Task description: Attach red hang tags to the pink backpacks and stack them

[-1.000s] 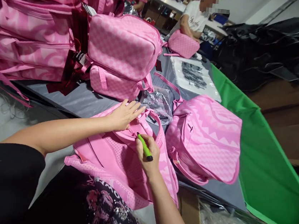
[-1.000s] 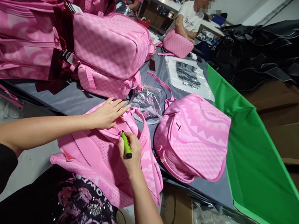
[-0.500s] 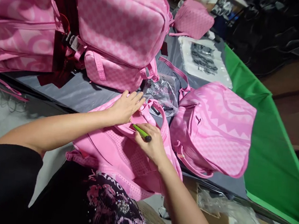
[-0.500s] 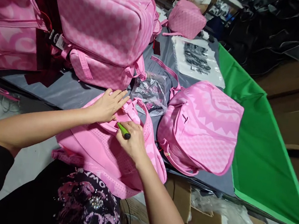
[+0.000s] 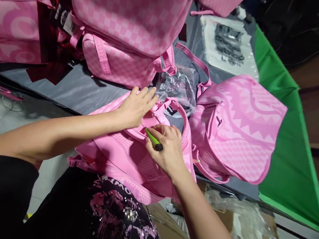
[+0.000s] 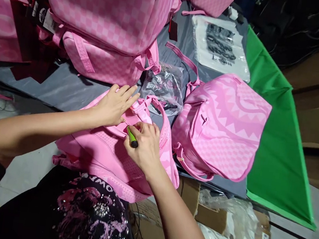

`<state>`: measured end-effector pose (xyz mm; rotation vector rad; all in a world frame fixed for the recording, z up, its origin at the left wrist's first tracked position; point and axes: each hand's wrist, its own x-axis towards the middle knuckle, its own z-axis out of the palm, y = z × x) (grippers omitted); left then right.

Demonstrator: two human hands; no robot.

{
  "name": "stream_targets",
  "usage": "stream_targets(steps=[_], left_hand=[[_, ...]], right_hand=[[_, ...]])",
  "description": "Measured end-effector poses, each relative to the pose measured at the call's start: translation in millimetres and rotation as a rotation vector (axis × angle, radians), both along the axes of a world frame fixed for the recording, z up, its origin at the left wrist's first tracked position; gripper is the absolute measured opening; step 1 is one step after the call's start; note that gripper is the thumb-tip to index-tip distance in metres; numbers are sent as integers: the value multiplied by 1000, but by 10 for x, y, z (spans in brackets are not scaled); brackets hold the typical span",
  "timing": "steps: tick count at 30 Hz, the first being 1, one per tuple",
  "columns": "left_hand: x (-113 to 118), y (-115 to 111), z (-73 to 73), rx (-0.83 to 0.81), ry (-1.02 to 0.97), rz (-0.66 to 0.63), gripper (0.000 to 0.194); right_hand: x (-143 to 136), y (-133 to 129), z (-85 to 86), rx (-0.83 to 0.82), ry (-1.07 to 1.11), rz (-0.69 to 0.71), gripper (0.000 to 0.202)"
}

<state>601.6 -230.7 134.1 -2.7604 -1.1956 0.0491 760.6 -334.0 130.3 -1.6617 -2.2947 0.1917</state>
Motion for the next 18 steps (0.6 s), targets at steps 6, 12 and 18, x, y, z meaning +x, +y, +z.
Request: stream_targets(steps=[6,12,18], left_hand=[[6,18,-26,-31,0,6,85],[11,25,-62,-44,-25,16,87],[0,14,-43,-86,-43,13,83]], right_hand=[[42,34,-127,-27,108,27,28],[-95,11,-202,50,47,-70,29],[-157,3,-221,61,88,-128,29]])
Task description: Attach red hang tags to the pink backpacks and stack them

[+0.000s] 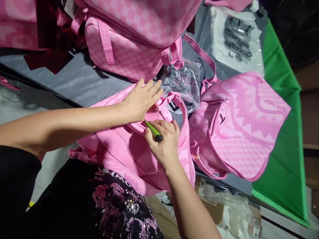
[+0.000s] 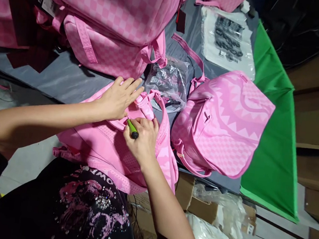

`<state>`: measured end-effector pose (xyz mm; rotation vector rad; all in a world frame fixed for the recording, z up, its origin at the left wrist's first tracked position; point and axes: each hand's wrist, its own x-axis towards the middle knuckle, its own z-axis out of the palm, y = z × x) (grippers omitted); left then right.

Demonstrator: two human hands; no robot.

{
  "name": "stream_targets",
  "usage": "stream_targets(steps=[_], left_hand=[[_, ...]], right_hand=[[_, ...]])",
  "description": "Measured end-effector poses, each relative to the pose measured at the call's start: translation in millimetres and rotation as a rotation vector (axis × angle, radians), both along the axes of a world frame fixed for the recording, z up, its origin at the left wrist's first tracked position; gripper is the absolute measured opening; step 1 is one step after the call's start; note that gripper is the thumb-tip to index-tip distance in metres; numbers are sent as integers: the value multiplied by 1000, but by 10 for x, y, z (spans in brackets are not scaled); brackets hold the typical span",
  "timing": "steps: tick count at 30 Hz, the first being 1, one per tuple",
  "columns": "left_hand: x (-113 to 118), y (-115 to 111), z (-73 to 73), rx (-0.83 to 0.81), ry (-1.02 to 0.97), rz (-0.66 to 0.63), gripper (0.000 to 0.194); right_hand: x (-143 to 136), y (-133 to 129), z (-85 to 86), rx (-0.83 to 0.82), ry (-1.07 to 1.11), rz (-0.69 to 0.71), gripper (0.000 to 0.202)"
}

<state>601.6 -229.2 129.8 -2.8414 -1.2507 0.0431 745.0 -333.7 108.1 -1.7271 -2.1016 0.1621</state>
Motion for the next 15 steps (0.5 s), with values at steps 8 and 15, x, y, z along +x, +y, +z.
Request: stream_targets(steps=[8,15], left_hand=[[-8,2,-4,-40,-20,4,91],[-15,-4,-13,-54,-55,-2,90]], right_hand=[[-58,-17,-48,16,-13,-51,27],[-94,-64,-69,22,-12,-106,28]])
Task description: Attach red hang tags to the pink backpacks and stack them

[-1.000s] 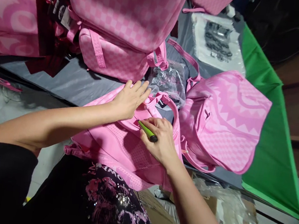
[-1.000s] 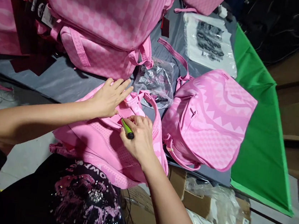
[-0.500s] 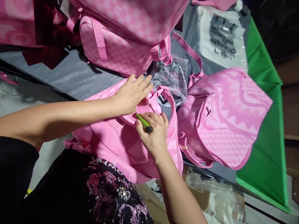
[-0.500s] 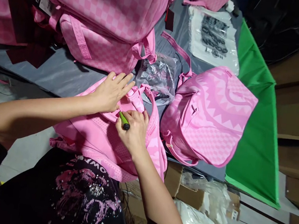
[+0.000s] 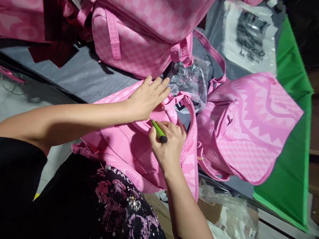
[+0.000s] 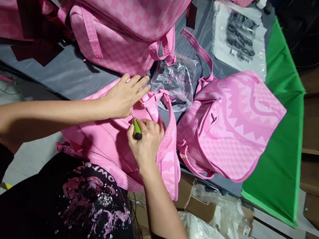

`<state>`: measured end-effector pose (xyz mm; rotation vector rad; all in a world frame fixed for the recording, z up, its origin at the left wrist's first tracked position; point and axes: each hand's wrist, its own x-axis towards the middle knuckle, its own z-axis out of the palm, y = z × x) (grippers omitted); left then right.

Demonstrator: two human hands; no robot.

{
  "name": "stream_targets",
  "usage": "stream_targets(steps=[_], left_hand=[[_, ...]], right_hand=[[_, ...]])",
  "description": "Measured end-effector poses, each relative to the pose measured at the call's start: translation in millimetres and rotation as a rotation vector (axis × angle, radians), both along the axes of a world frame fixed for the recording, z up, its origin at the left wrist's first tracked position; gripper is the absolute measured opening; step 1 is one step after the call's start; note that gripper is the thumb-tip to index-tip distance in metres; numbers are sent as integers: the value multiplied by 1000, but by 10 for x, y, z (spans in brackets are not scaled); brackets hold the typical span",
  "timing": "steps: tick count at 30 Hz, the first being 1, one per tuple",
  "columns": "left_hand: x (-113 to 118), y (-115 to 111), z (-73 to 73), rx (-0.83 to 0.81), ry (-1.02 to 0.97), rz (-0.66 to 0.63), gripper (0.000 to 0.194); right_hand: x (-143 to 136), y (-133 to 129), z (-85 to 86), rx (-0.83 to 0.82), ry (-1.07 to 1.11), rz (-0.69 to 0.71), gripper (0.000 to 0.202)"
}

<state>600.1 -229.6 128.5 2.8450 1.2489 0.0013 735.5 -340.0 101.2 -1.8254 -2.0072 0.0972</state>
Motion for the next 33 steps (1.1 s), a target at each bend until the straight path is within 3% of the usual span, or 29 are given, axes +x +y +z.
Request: stream_targets(steps=[17,20,23,28,33], left_hand=[[12,-20,-31,65,44,12,85],[8,8,25,56,81,-12,86],[-60,56,162,-39,160,-47,100],[-265,38,374,-206,222,121,128],[-282,-50,306,-135,220,203,128]], right_hand=[[-83,-24,-48,-6,102,-78,29],[-101,-10,-38,-21,178,-45,29],[-88,-47,-9,-38,195,-52,29],[-118,-122,6,0,188,-68,28],[-256,-76,-24,-26,238,23,29]])
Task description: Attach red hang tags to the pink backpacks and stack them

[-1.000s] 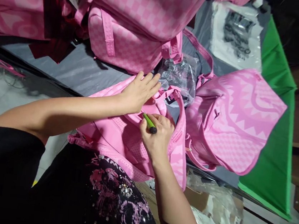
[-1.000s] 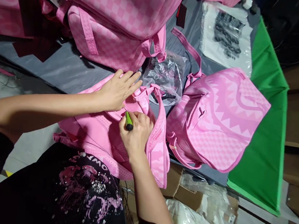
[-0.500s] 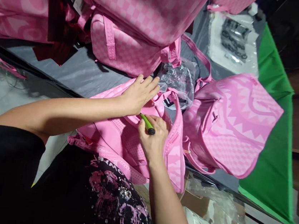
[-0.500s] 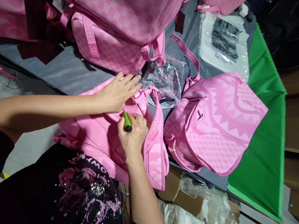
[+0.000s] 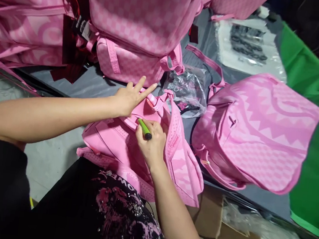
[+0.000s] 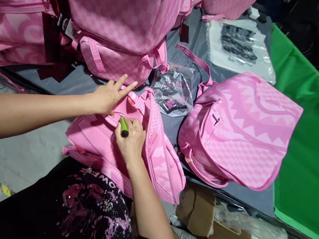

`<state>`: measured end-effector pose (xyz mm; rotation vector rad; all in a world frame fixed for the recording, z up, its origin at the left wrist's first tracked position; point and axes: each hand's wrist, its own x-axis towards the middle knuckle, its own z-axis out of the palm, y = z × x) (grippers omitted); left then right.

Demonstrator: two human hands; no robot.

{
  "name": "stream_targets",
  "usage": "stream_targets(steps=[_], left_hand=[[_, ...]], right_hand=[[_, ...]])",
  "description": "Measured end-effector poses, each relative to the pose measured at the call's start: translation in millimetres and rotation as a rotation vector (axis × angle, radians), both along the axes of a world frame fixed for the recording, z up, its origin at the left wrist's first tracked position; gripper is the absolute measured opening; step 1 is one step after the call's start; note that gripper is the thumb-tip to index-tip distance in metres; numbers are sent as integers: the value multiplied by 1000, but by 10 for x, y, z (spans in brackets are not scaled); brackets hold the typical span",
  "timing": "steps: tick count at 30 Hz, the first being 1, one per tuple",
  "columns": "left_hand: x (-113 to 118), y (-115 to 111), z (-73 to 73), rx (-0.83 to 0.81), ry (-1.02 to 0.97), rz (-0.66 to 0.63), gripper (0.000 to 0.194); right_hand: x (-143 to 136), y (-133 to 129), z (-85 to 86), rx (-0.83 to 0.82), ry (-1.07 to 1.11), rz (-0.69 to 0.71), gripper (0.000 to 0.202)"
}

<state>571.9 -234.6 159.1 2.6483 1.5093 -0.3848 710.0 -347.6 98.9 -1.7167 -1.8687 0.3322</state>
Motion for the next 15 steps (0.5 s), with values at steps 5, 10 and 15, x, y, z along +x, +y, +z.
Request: stream_targets(steps=[5,10,15], left_hand=[[-10,19,-73,54,-5,-66,118],[-118,171,-41,-26,-13,-183,112],[-156,162,15,-81,-38,-169,116]], right_hand=[[-17,-4,-4,16,23,30,30],[37,-16,41,19,62,50,31],[78,-21,82,17,143,89,33]])
